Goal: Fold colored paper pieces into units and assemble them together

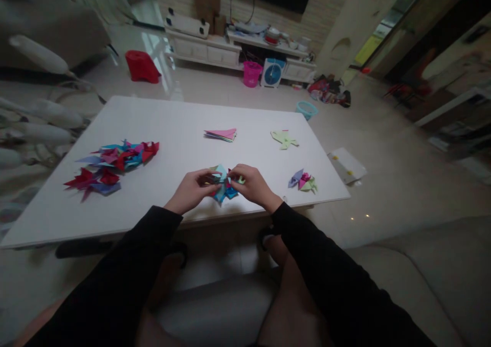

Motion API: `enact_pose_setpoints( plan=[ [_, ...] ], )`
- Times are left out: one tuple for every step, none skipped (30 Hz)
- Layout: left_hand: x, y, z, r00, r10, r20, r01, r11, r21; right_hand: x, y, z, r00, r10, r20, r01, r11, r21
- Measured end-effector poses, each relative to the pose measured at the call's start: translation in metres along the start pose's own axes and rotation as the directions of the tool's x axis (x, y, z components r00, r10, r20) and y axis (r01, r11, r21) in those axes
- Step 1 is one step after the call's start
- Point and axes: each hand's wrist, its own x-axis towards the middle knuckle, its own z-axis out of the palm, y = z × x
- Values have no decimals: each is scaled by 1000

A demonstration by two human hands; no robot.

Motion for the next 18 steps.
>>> enact_pose_setpoints(
  plan=[
    [0, -1, 1, 1000, -8, 21, 8, 1000, 5, -3, 4, -1, 1000, -1, 21, 2, 1000, -26],
    [0, -1, 2, 999, -13, 36, 13, 1000, 15, -6, 9, -4, 999, 4, 38, -2, 999, -53],
    [0, -2, 3, 999, -18, 38, 17, 999, 30, -9, 15, -7, 999, 16, 48, -13, 997, -80],
    [1, -2, 4, 999, -26, 30, 24, 999, 49, -12, 22, -11, 998, 34, 43, -30, 994, -102],
    [1, -1, 4, 999, -36, 14, 35, 997, 70, -15, 30, -17, 998, 59, 23, -56, 992, -117],
    [2, -1, 5, 999, -47, -3, 47, 995, 91, -18, 40, -23, 996, 90, -8, -90, 988, -126],
    [3, 0, 5, 998, -54, -21, 56, 992, 111, -22, 50, -31, 991, 127, -51, -133, 982, -131],
    [4, 1, 6, 998, -60, -36, 64, 990, 126, -26, 62, -40, 980, 170, -102, -183, 974, -136],
    [5, 1, 6, 997, -65, -46, 70, 988, 135, -30, 76, -50, 964, 213, -160, -236, 962, -138],
    [6, 2, 7, 996, -71, -53, 78, 988, 137, -35, 90, -61, 940, 256, -227, -291, 947, -135],
    [6, 3, 7, 995, -80, -59, 87, 987, 134, -41, 106, -73, 903, 301, -307, -352, 927, -128],
    [7, 3, 8, 994, -91, -62, 98, 987, 129, -48, 122, -86, 846, 350, -403, -423, 900, -105],
    [8, 4, 8, 993, -104, -60, 111, 986, 125, -55, 138, -98, 772, 404, -491, -492, 868, -60],
    [9, 5, 8, 991, -120, -53, 126, 984, 123, -64, 153, -110, 681, 453, -575, -559, 829, -8],
    [10, 5, 9, 990, -137, -42, 141, 982, 123, -74, 167, -121, 589, 495, -640, -624, 781, 30],
    [11, 6, 9, 988, -151, -33, 154, 980, 124, -84, 180, -132, 495, 528, -690, -695, 717, 50],
    [12, 7, 9, 986, -163, -26, 165, 978, 125, -94, 192, -141, 409, 554, -725, -767, 640, 56],
    [13, 8, 9, 985, -171, -21, 172, 977, 123, -104, 201, -150, 365, 565, -740, -803, 594, 57]
  ],
)
